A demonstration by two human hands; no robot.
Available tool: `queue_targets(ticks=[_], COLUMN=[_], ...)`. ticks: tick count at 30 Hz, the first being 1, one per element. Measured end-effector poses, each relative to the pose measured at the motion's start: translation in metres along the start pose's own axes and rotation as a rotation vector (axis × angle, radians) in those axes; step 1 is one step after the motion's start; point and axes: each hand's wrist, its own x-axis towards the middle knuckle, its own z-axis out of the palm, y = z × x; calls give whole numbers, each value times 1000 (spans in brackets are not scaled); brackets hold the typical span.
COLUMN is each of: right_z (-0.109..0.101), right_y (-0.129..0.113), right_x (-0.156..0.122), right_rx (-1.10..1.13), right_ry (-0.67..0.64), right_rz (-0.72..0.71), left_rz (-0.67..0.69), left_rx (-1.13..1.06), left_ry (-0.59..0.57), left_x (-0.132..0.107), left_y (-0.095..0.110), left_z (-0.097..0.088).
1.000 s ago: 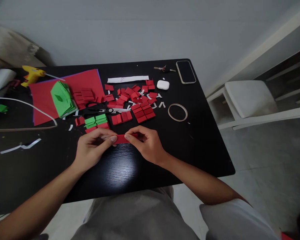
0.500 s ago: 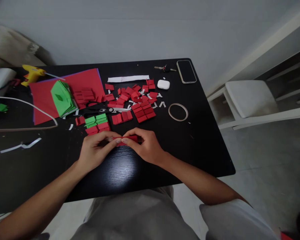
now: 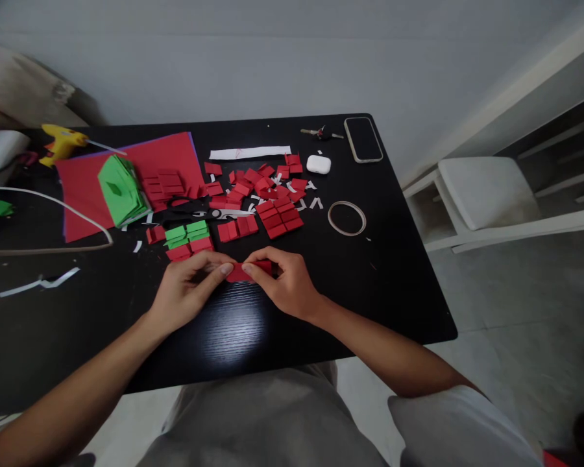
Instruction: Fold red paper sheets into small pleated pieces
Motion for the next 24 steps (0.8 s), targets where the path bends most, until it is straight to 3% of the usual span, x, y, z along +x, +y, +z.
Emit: queue_targets(ticks=[10,19,24], right_z=[1,-2,-1], right_y=[1,-4,-4], right_x=[2,4,4], right_rx=[75,31,70], right_ry=[-2,66,58], right_rz=[30,21,21], left_rz=[41,-60,-69], left_rx=[100,-143,-130], left_ry=[12,24,14], left_x=[-1,1,1], left_y=[0,0,2], left_z=[-2,4,1])
